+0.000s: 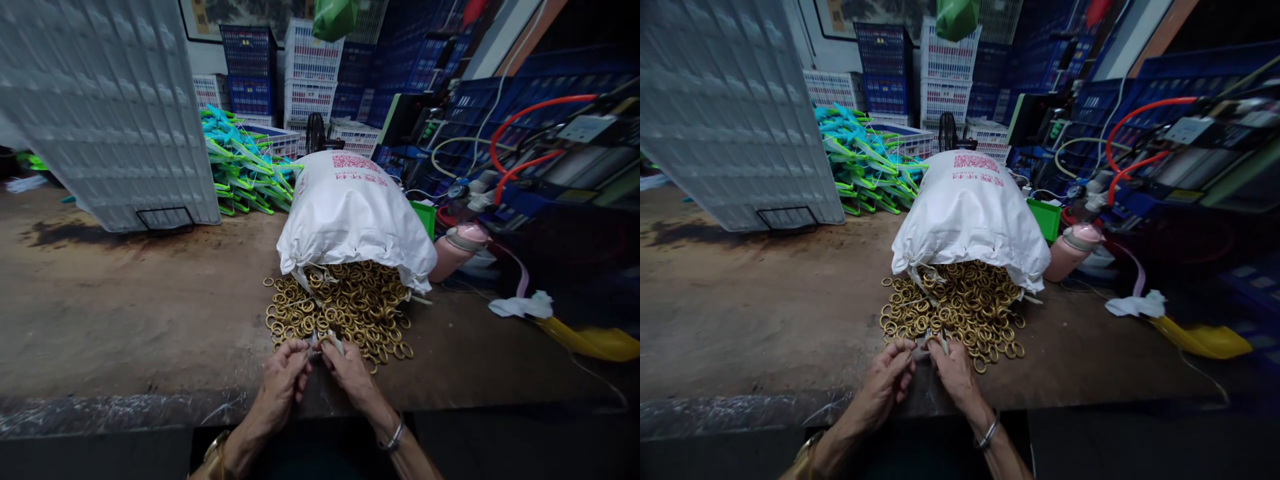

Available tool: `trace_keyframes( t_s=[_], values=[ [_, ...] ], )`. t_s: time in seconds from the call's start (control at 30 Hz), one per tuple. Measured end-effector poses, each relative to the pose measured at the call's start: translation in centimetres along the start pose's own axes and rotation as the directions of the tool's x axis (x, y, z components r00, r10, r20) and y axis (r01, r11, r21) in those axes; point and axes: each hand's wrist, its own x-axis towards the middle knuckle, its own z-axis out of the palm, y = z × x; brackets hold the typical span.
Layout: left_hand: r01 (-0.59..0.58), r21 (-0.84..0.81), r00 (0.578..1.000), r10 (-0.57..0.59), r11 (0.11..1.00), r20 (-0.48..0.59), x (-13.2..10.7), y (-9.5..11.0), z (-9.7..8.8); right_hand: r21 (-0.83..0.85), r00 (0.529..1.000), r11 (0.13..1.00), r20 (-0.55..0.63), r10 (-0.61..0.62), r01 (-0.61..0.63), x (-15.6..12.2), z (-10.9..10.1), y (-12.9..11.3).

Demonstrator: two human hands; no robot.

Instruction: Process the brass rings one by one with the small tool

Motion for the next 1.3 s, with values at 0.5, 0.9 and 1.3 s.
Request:
trace_keyframes(
  t_s=[0.5,0.9,1.3],
  values=[
    [-0.315,0.278,0.944,0.331,0.908,-0.01,0.4,-0.5,0.1,0.013,0.991,1.0,0.131,0.0,-0.002,-0.6,1.1,0.7],
    [-0.387,0.475,0.902,0.431,0.791,0.017,0.0,-0.5,-0.6,-0.133,0.98,0.971,0.013,-0.199,0.199,-1.1,0.1,-1.5],
    [0.008,0.057,0.988,-0.017,0.998,0.154,-1.2,-0.2,-0.1,0.335,0.989,0.936,0.135,0.064,-0.106,-1.6,1.8,-0.8]
  ],
)
